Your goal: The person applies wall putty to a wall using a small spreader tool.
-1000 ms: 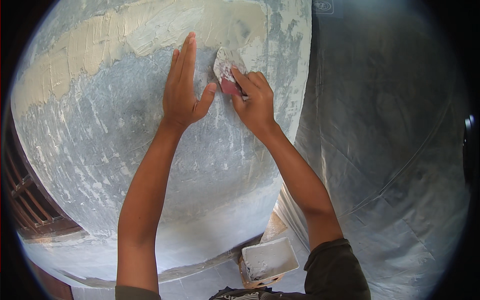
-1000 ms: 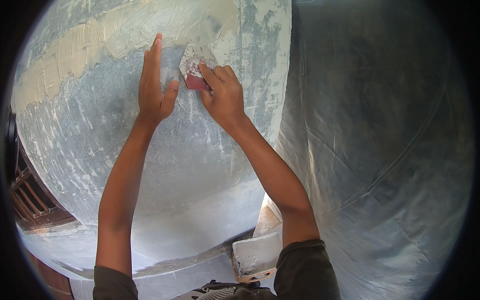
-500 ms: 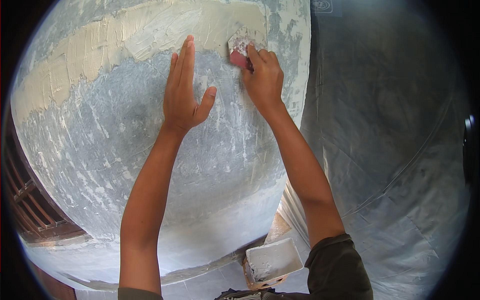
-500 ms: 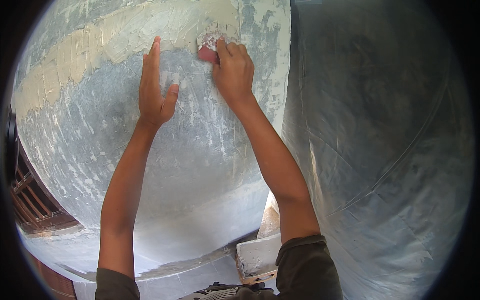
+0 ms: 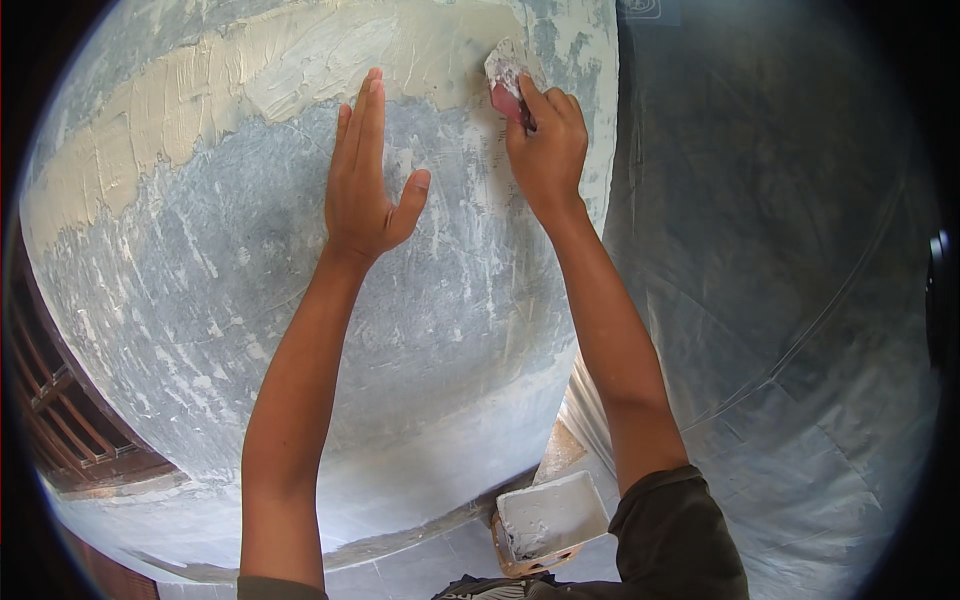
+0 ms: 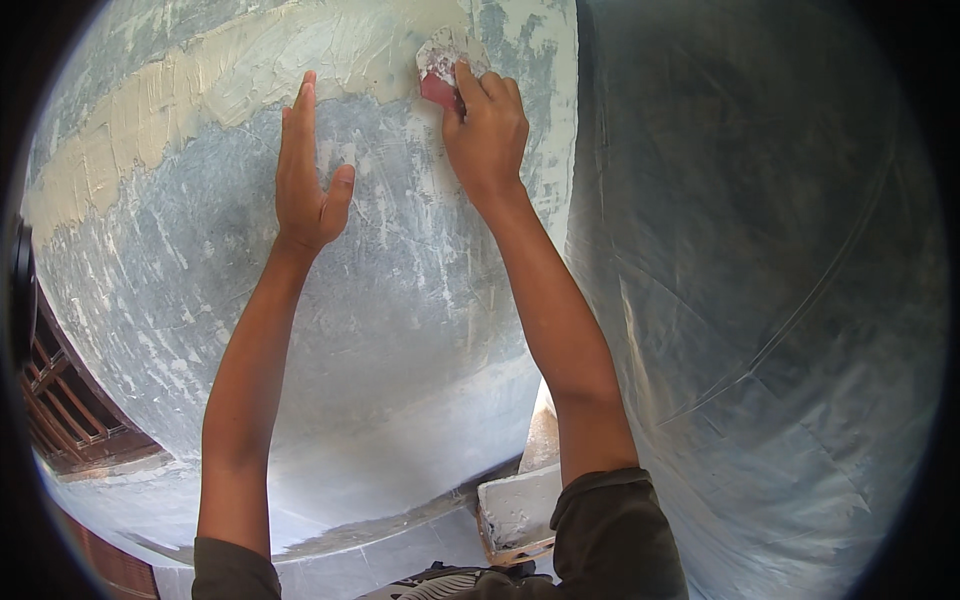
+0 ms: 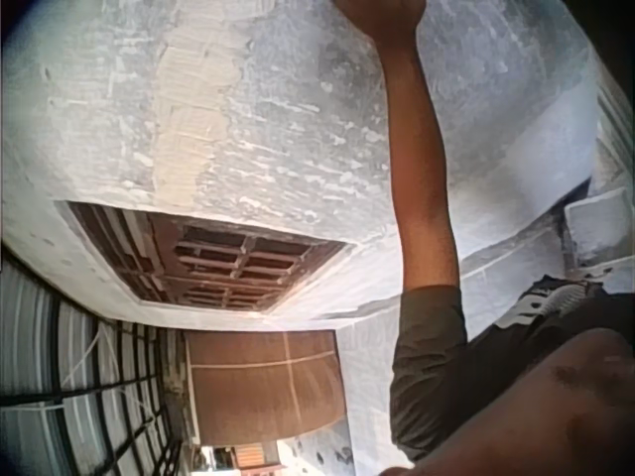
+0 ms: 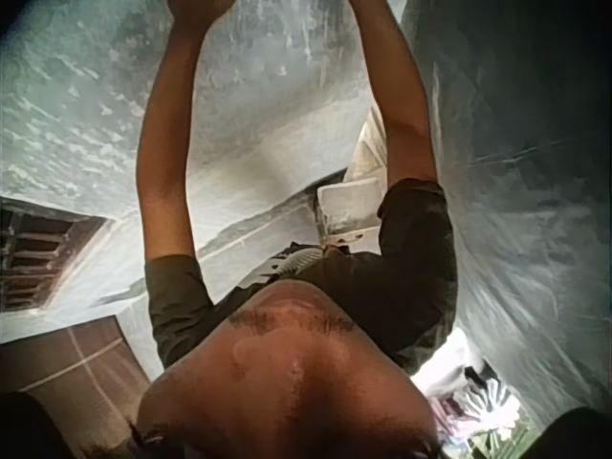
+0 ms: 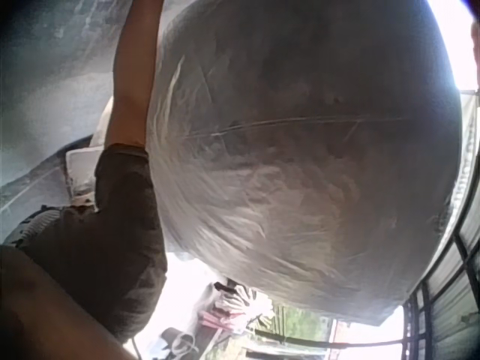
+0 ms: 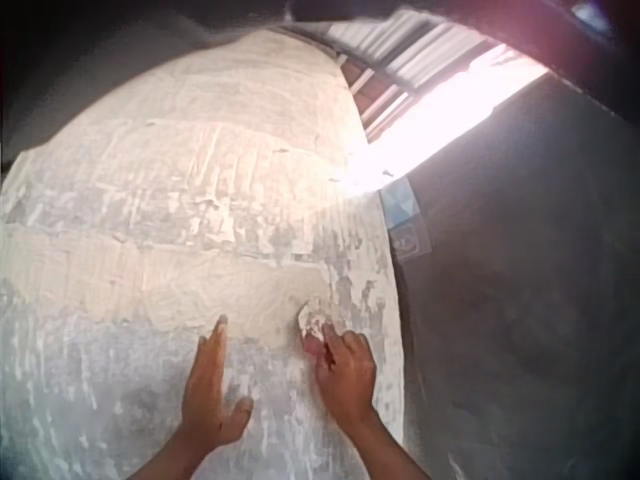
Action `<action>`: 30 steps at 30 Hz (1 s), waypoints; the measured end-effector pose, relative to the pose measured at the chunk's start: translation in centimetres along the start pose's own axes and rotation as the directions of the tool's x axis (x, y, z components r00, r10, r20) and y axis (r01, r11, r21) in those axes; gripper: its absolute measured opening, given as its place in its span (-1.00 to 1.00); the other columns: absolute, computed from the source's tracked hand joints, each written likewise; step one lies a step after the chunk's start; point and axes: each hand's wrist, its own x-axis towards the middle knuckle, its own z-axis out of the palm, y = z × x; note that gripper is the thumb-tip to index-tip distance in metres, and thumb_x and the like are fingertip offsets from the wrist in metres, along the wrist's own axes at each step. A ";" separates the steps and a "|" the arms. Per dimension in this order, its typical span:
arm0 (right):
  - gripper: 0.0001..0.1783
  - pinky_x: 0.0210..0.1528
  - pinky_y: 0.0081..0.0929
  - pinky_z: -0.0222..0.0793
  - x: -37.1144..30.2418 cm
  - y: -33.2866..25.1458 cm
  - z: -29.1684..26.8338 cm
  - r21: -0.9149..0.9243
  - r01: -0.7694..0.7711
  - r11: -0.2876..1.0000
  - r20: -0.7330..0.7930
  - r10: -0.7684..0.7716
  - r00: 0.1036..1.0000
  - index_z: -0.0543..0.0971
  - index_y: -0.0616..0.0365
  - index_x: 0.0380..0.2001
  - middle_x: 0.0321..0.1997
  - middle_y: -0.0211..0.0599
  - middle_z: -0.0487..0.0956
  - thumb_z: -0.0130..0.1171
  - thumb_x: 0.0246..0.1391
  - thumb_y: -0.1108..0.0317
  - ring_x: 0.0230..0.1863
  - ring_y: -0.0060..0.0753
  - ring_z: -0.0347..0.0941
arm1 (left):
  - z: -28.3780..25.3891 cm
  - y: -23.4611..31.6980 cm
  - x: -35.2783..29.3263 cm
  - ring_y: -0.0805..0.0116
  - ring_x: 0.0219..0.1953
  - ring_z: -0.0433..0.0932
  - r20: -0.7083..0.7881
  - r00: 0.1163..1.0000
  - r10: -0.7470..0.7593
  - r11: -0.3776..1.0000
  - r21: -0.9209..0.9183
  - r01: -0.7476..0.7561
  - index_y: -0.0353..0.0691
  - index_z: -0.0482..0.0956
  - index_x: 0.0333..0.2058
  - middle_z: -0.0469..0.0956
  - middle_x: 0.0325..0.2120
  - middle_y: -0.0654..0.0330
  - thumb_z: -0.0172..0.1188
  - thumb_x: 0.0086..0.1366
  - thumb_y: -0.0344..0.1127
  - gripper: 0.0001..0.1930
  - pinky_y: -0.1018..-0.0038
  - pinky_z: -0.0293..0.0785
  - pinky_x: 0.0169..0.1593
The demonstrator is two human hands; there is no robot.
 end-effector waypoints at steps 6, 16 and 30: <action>-0.42 -0.27 -0.23 0.47 -1.6 -2.4 1.6 -0.078 0.027 0.997 0.076 -0.021 0.997 0.60 0.34 -0.01 -0.35 -0.19 0.51 0.34 -0.26 0.62 -0.26 -0.11 0.47 | 0.3 0.2 -0.1 -0.10 0.49 0.05 0.006 0.999 -0.039 0.999 -0.035 0.040 -0.38 -0.05 0.45 0.08 0.45 -0.13 -0.12 0.43 0.05 -0.20 -0.08 -0.18 0.49; -0.45 -0.24 -0.24 0.46 -3.2 -6.0 -0.7 0.183 -0.148 0.972 0.080 0.135 0.988 0.64 0.27 0.00 -0.39 -0.18 0.47 0.28 -0.19 0.64 -0.29 -0.13 0.45 | -2.6 -1.3 0.8 -0.11 0.46 0.13 -0.011 1.000 -0.019 0.997 -0.078 0.019 -0.44 0.01 0.42 0.12 0.43 -0.16 0.00 0.41 0.02 -0.19 -0.05 -0.08 0.48; -0.62 -0.19 -0.10 0.50 0.4 -8.7 2.9 -0.155 -0.193 0.969 0.109 0.211 0.971 0.60 0.28 -0.12 -0.30 -0.10 0.56 0.32 -0.09 0.51 -0.18 0.01 0.53 | -4.3 -2.6 1.6 -0.06 0.49 0.07 0.050 0.997 0.066 0.995 -0.084 -0.062 -0.40 0.01 0.43 0.09 0.45 -0.10 -0.04 0.40 -0.03 -0.22 -0.04 -0.14 0.49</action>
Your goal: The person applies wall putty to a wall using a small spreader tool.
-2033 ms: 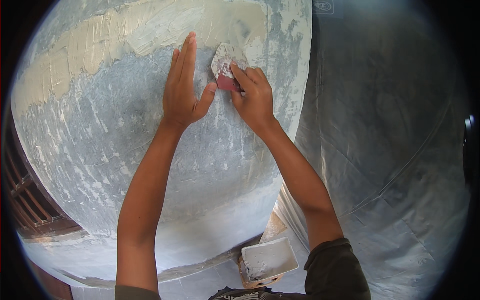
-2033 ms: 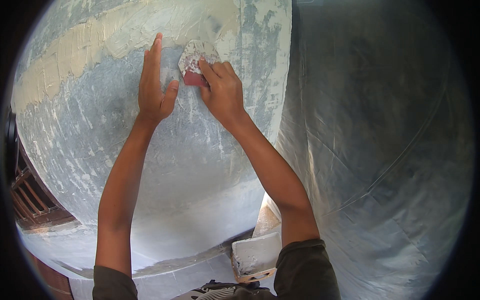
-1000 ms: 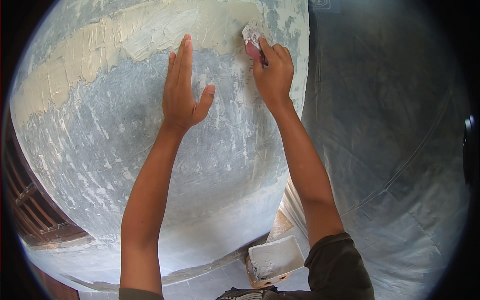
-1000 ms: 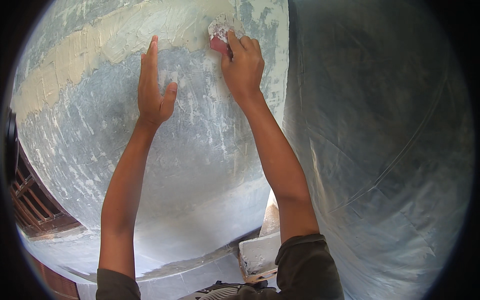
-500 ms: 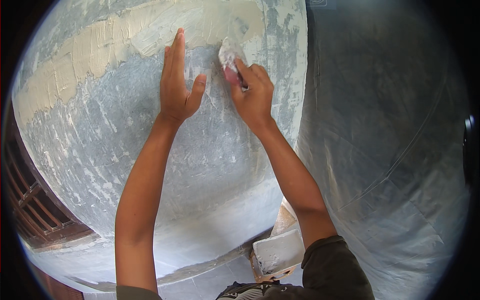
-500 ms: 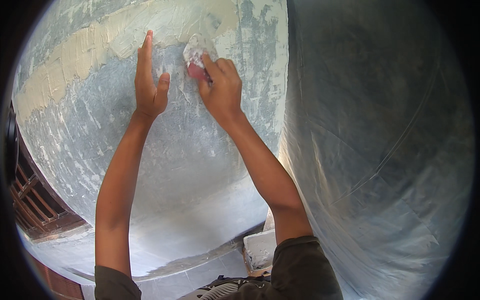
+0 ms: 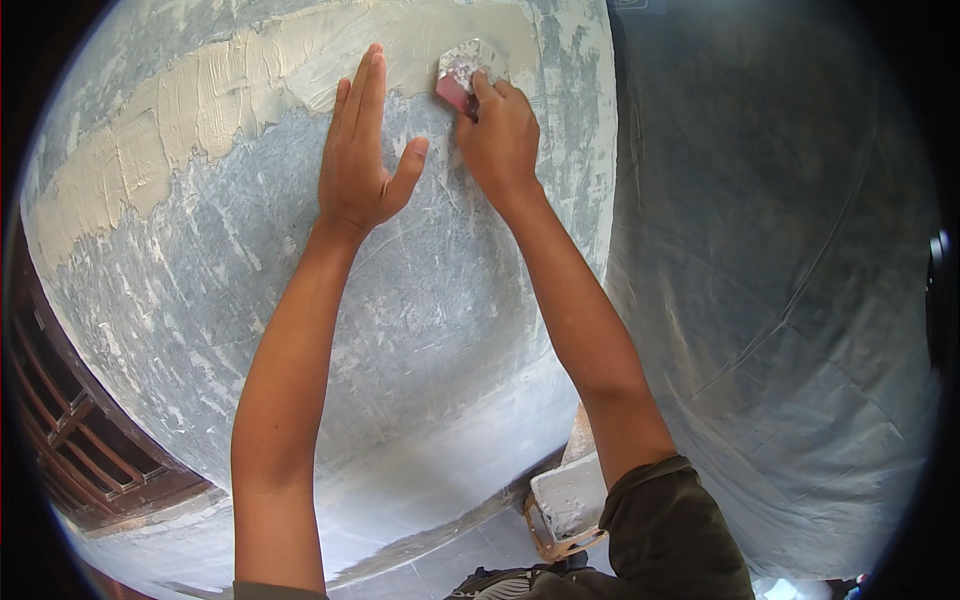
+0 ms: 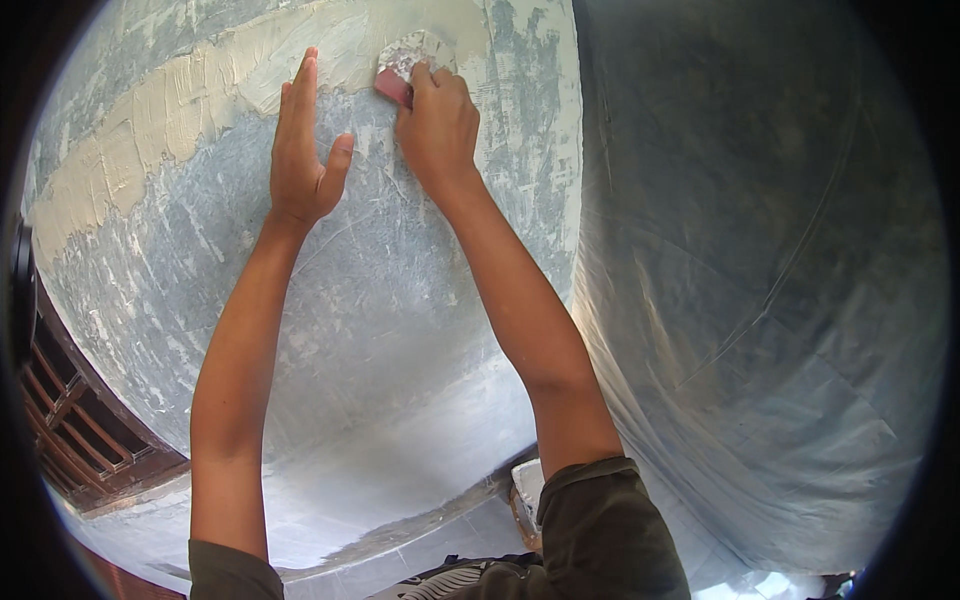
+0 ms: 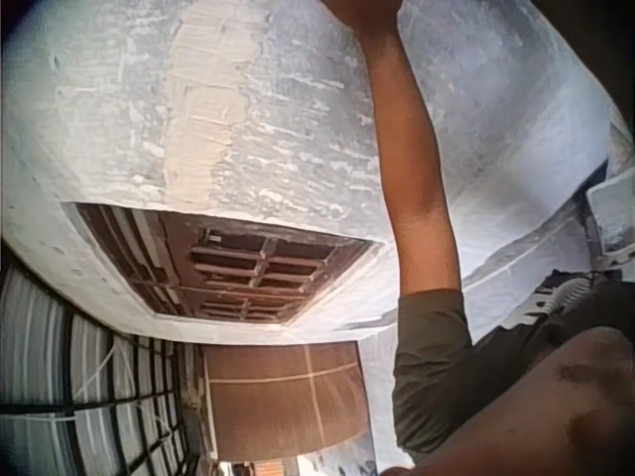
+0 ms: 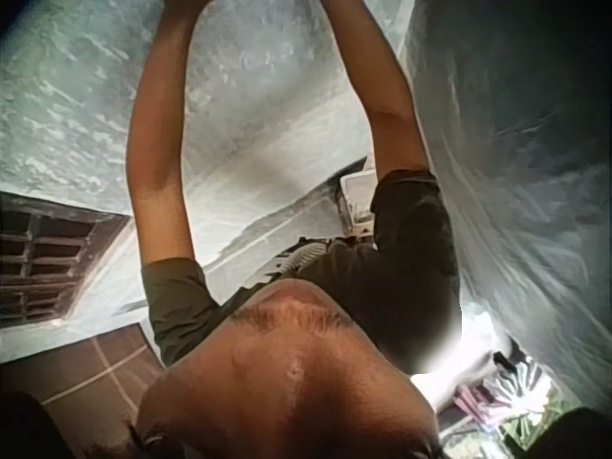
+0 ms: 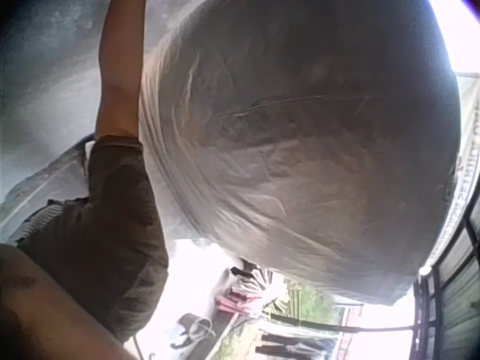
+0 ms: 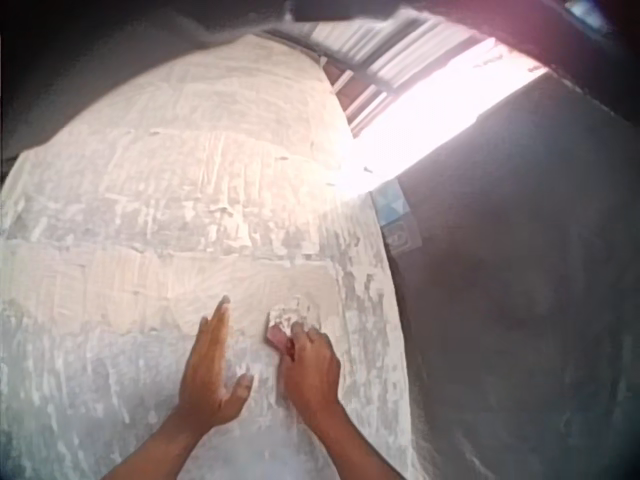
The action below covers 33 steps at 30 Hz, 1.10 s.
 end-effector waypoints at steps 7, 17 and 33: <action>-0.54 -0.20 -0.16 0.47 -2.2 -2.5 -3.1 0.311 -0.093 0.946 0.026 0.090 0.996 0.64 0.33 -0.03 -0.38 -0.09 0.55 0.29 -0.10 0.54 -0.27 -0.01 0.53 | -0.3 -0.8 -0.1 -0.08 0.46 0.14 -0.065 0.998 0.006 1.000 -0.021 -0.007 -0.45 0.05 0.41 0.15 0.42 -0.18 0.04 0.35 -0.02 -0.18 0.02 -0.05 0.48; -0.62 -0.15 -0.06 0.50 2.8 3.3 -1.1 -0.103 -0.087 0.991 -0.037 0.083 0.996 0.63 0.31 -0.08 -0.31 -0.06 0.58 0.28 -0.04 0.49 -0.15 0.06 0.55 | 0.3 -0.3 -0.1 -0.05 0.49 0.08 -0.013 1.000 0.004 1.000 -0.029 -0.004 -0.39 0.00 0.44 0.10 0.45 -0.10 -0.06 0.39 -0.02 -0.22 -0.02 -0.13 0.50; -0.61 -0.29 -0.15 0.45 0.6 1.7 -4.0 0.177 -0.096 0.979 -0.145 0.123 0.982 0.64 0.39 -0.11 -0.43 -0.05 0.55 0.25 -0.10 0.52 -0.37 -0.03 0.54 | 0.3 -0.6 0.0 -0.07 0.45 0.16 -0.055 0.998 0.016 1.000 -0.009 -0.017 -0.43 0.07 0.41 0.16 0.41 -0.15 0.01 0.36 -0.01 -0.21 0.02 -0.05 0.48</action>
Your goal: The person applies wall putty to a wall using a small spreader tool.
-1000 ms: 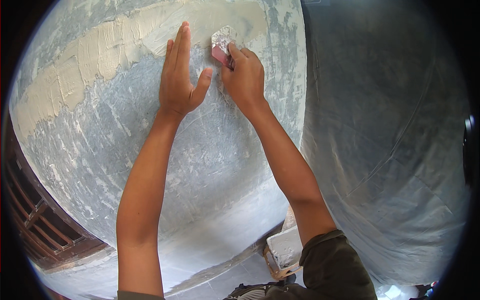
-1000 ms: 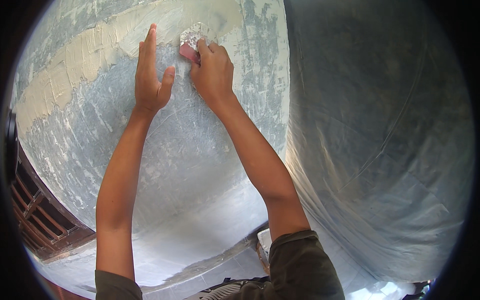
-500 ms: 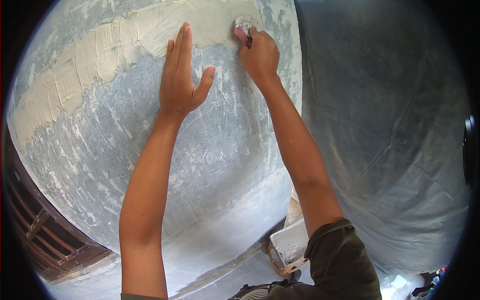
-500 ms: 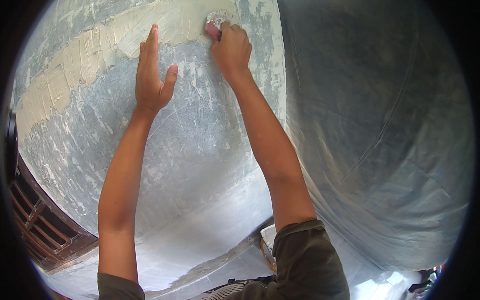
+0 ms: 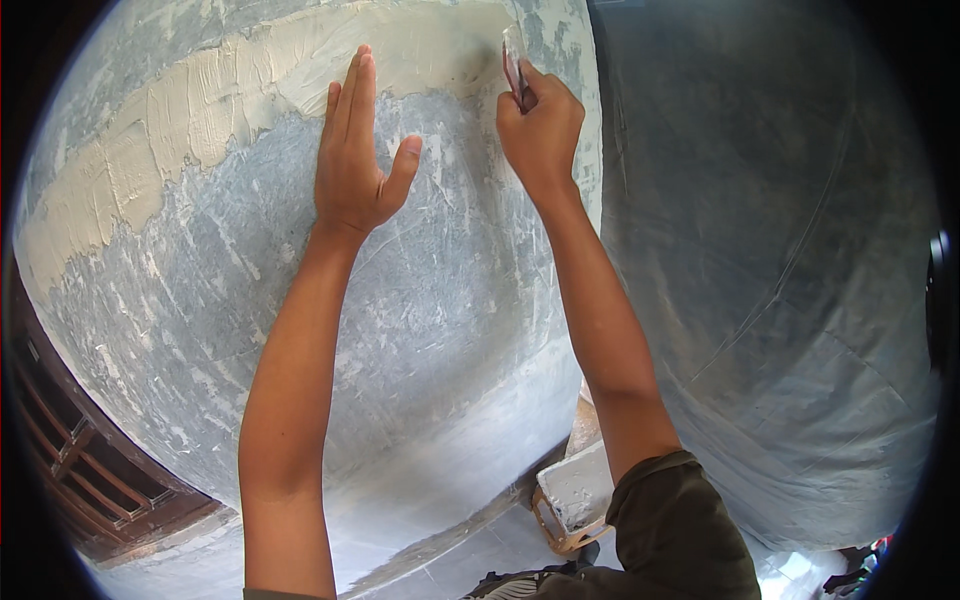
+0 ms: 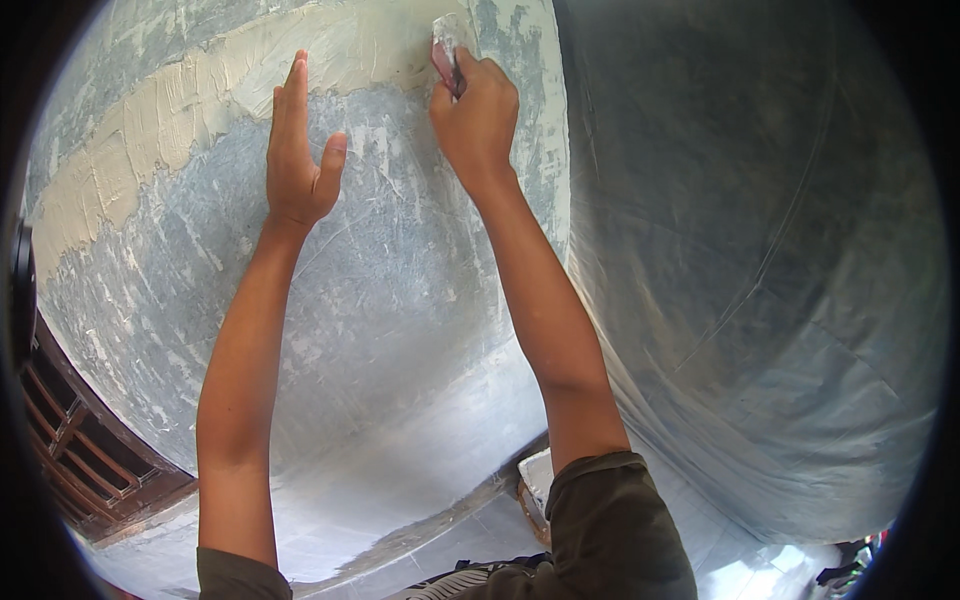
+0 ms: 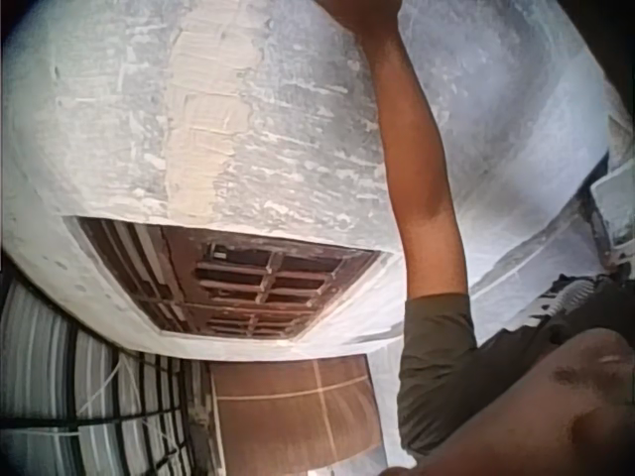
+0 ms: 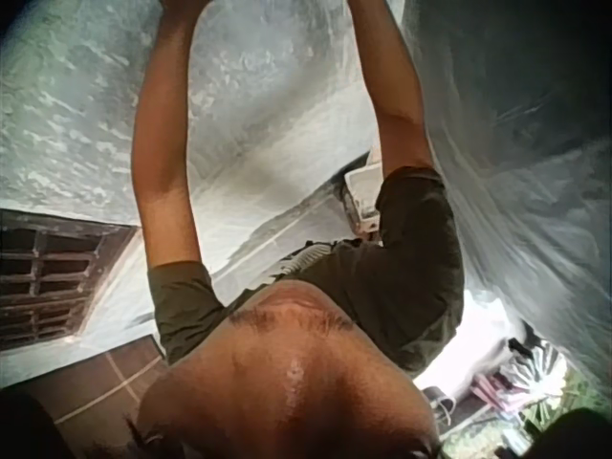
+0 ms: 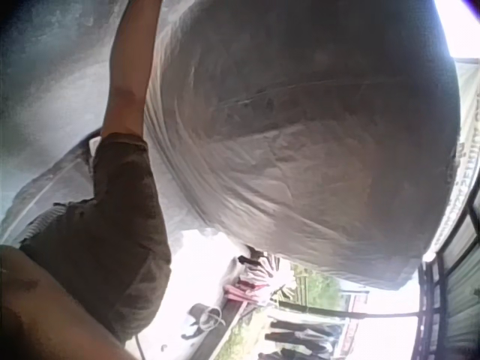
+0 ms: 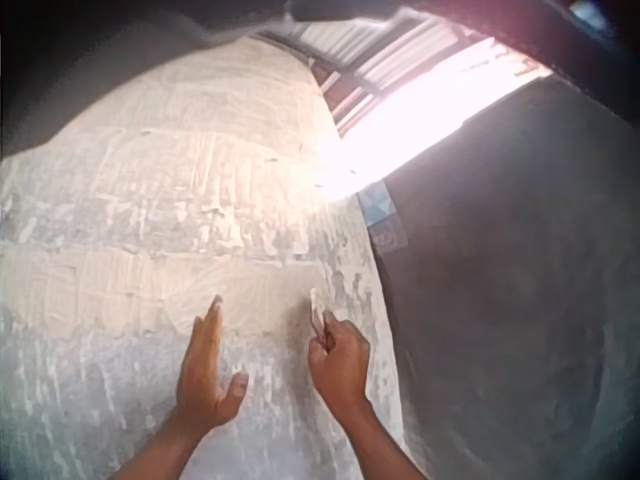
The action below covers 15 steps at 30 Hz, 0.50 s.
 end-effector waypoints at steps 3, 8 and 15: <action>-0.69 -0.24 -0.09 0.47 1.4 1.6 1.4 -0.191 0.044 0.981 0.039 -0.037 0.999 0.63 0.36 -0.17 -0.37 -0.05 0.56 0.26 -0.06 0.50 -0.25 0.02 0.55 | 0.1 0.1 0.1 -0.06 0.45 0.16 0.001 1.000 0.003 1.000 0.011 -0.003 -0.43 0.08 0.40 0.16 0.41 -0.15 0.02 0.36 -0.01 -0.21 0.02 -0.05 0.48; -0.61 -0.18 -0.06 0.49 -1.7 -1.2 3.5 -0.267 0.047 0.962 0.162 -0.003 0.987 0.62 0.31 -0.08 -0.31 0.00 0.58 0.27 -0.05 0.49 -0.24 0.10 0.57 | -0.1 0.0 -0.1 -0.07 0.45 0.16 -0.009 1.000 -0.009 1.000 -0.009 0.009 -0.44 0.08 0.40 0.16 0.42 -0.15 0.03 0.36 -0.01 -0.20 0.01 -0.05 0.48; -0.56 -0.19 -0.10 0.50 -7.2 -5.9 2.7 -0.041 -0.017 0.999 0.264 0.028 0.964 0.55 0.35 -0.06 -0.29 -0.04 0.56 0.30 -0.10 0.53 -0.18 0.07 0.55 | -0.8 -0.3 -0.5 -0.11 0.49 0.06 -0.068 0.997 -0.042 0.994 -0.099 0.035 -0.40 0.00 0.43 0.11 0.44 -0.13 -0.11 0.44 0.08 -0.20 -0.07 -0.18 0.48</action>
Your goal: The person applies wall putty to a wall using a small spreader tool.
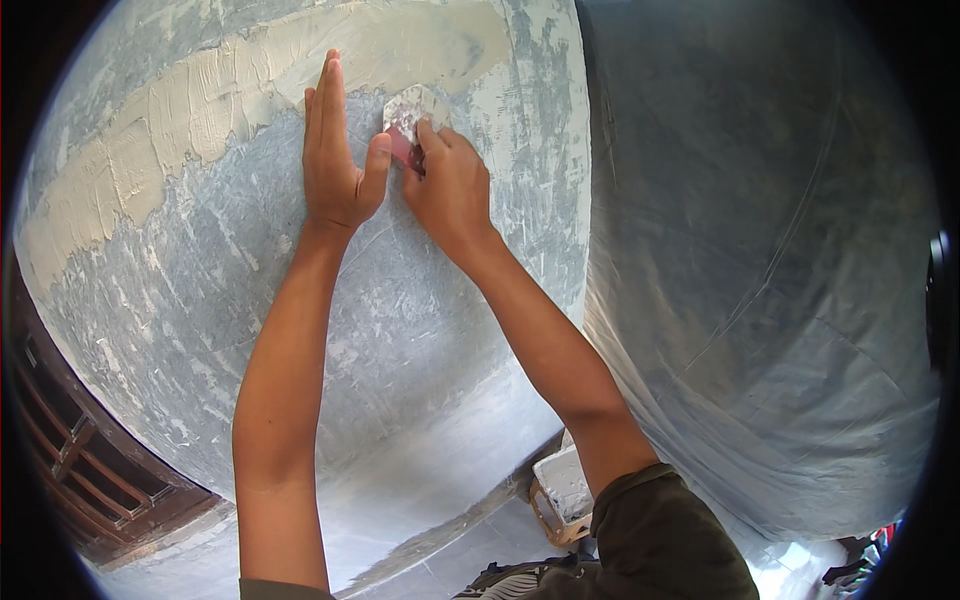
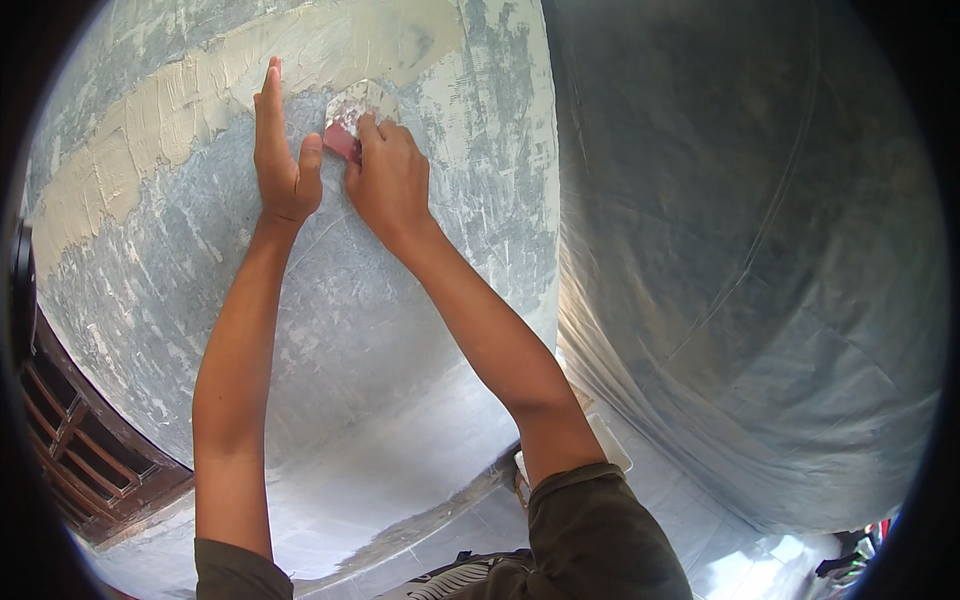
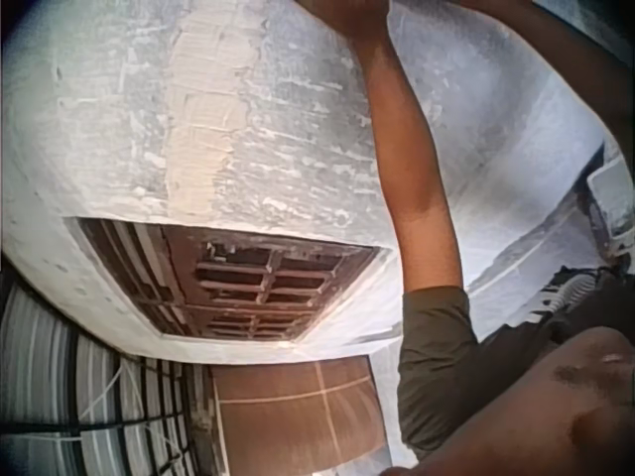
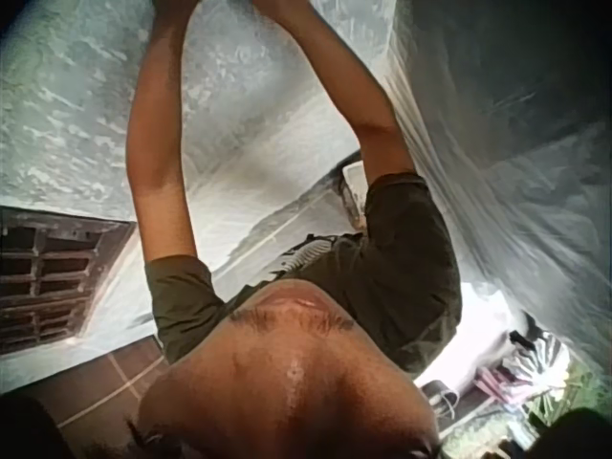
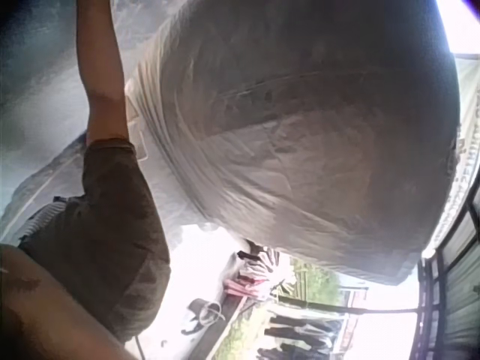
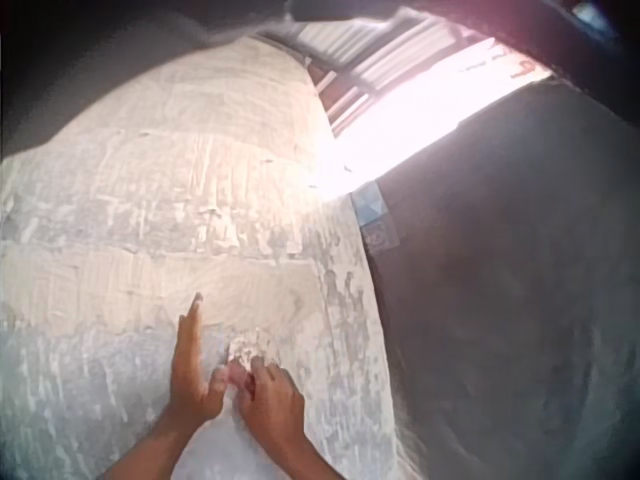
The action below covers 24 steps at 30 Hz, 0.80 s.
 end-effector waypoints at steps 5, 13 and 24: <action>-0.51 -0.25 -0.16 0.45 -1.3 0.4 -2.3 0.232 -0.002 0.973 -0.019 0.007 1.000 0.61 0.36 -0.01 -0.36 -0.06 0.52 0.27 -0.12 0.57 -0.29 0.00 0.51 | -0.9 0.4 -0.9 -0.11 0.49 0.05 0.036 0.999 -0.009 1.000 0.006 0.009 -0.39 -0.01 0.44 0.10 0.44 -0.13 -0.12 0.44 0.09 -0.20 -0.05 -0.19 0.49; -0.56 -0.19 -0.14 0.50 3.7 3.9 -1.0 -0.175 -0.011 0.985 -0.192 -0.024 0.981 0.60 0.33 -0.01 -0.28 -0.08 0.57 0.28 -0.05 0.51 -0.20 -0.01 0.54 | -0.5 0.9 -0.8 -0.10 0.46 0.14 0.075 0.997 -0.006 0.998 0.058 0.002 -0.46 0.05 0.41 0.14 0.42 -0.18 -0.02 0.38 0.04 -0.18 0.00 -0.06 0.48; -0.61 -0.27 -0.23 0.50 -3.9 -0.4 -1.4 0.145 -0.020 0.989 -0.005 0.021 1.000 0.61 0.37 -0.09 -0.36 -0.14 0.51 0.26 -0.07 0.57 -0.32 -0.12 0.52 | -1.1 0.5 -1.1 -0.10 0.48 0.08 -0.012 1.000 -0.025 1.000 0.009 0.025 -0.41 0.00 0.43 0.12 0.43 -0.14 -0.11 0.43 0.04 -0.21 -0.05 -0.18 0.49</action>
